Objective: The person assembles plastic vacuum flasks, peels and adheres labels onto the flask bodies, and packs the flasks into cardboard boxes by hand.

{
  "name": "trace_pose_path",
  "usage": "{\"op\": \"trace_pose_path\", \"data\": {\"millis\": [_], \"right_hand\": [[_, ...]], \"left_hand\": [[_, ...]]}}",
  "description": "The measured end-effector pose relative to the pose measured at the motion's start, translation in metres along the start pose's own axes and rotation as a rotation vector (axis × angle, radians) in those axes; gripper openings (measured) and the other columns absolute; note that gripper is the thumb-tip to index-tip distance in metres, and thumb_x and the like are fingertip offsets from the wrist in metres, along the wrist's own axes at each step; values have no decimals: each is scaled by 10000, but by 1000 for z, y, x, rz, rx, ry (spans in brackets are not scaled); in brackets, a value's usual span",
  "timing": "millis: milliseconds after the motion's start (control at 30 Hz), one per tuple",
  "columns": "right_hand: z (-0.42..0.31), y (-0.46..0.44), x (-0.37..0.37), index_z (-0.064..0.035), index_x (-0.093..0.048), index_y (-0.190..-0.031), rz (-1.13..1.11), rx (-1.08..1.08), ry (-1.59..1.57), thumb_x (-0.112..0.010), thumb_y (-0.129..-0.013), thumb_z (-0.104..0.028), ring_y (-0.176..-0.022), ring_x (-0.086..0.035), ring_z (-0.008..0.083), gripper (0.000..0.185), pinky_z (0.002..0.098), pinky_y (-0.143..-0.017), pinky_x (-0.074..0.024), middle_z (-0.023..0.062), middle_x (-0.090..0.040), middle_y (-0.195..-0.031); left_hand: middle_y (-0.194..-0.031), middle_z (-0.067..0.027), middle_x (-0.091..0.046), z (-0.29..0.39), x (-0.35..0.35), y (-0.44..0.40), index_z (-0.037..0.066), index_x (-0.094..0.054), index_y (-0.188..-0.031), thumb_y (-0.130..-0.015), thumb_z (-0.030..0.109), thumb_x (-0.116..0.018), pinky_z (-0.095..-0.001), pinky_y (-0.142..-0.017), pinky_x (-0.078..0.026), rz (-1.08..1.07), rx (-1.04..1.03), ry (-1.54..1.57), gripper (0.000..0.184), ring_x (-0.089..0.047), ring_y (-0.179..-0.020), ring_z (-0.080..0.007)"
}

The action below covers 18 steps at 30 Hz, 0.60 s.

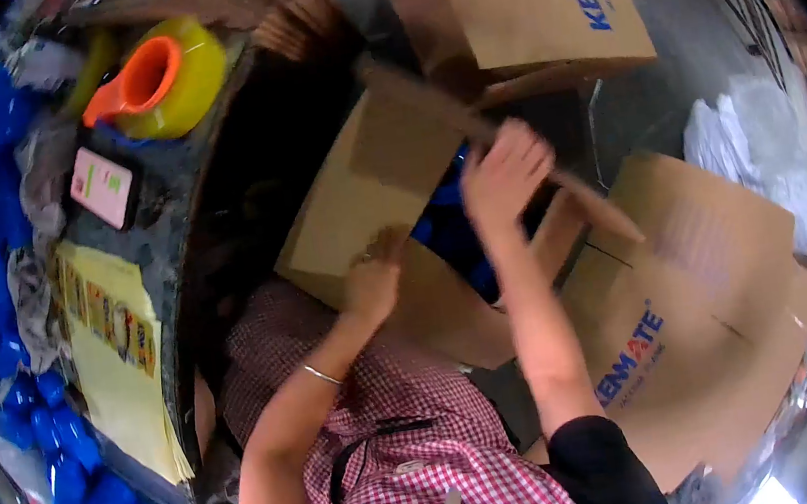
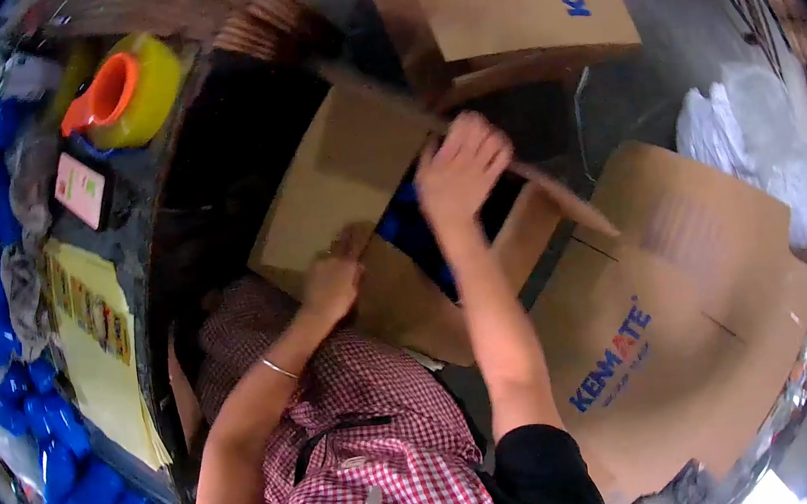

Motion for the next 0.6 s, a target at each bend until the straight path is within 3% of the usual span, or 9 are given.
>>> {"op": "trace_pose_path", "data": {"millis": [67,133,233,267,333,433,533,567,600], "right_hand": [[-13,69,-11,56,-499,-1367,-150,-27,-94,-632,-873,-172,-1275,-476,405,560,517,-1121,-342,243,-526,-1363],[-19,133,-29,59,-490,-1386,-187,120,-244,-633,-863,-143,-1304,-449,424,579,544,-1139,-316,237,-495,-1395],[8,115,9,48,-410,-1463,-230,58,-583,-676,-855,-150,-1365,-381,434,692,526,-1173,-268,245,-427,-1461],[31,107,28,53,-360,-1495,-85,-76,-560,-665,-836,-48,-1387,-365,428,733,515,-1178,-268,241,-390,-1487],[63,90,34,55,-311,-1518,8,-198,-356,-634,-841,-13,-1377,-374,434,753,520,-1172,-275,249,-344,-1536],[79,105,-30,71,-261,-1531,-280,-159,-121,-606,-877,-37,-1417,-335,438,748,500,-1186,-268,261,-285,-1587],[111,116,3,22,-284,-1545,-197,-129,-371,-521,-895,26,-1425,-353,421,692,497,-1172,-307,248,-304,-1587],[144,133,6,9,-283,-1545,-231,-181,-313,-508,-893,19,-1414,-379,427,689,468,-1158,-339,264,-324,-1579],[172,131,40,20,-284,-1536,-375,-492,-421,-497,-896,5,-1346,-452,462,674,492,-1123,-380,271,-357,-1560]], "left_hand": [[-1552,-173,-422,16,64,-28,37,-491,-1446,-924,183,-634,-470,-825,-565,197,-58,-100,560,-668,-1062,-359],[-1468,-138,-528,65,126,-27,78,-572,-1370,-924,145,-589,-448,-862,-557,716,-556,-180,452,-652,-1112,-310],[-1341,-84,-636,69,98,-82,128,-637,-1251,-915,125,-563,-423,-891,-545,597,-536,-193,344,-669,-1085,-274],[-1341,-84,-636,77,112,-89,128,-637,-1251,-915,125,-563,-423,-891,-545,596,-534,-188,344,-669,-1085,-274],[-1202,-33,-705,89,138,-110,168,-659,-1175,-917,148,-574,-397,-865,-547,421,-357,-376,273,-691,-1034,-258],[-1088,-28,-733,90,151,-127,178,-674,-1094,-913,135,-587,-392,-856,-549,351,-352,-282,206,-707,-977,-245],[-1034,-28,-741,91,163,-135,171,-691,-1062,-920,123,-586,-392,-847,-553,378,-487,-286,183,-710,-948,-250],[-1015,-31,-744,91,166,-136,159,-701,-1040,-907,107,-602,-390,-881,-545,314,-430,-303,174,-703,-961,-242],[-1015,-31,-744,89,163,-136,159,-701,-1040,-907,107,-602,-390,-881,-545,317,-427,-301,174,-703,-961,-242]]}}
Point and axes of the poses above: each hand's wrist, its own y-axis away from the middle knuckle, its own x-axis out of the back of the hand, z = x × y, the point moved 8 cm from there along -y, towards the middle knuckle
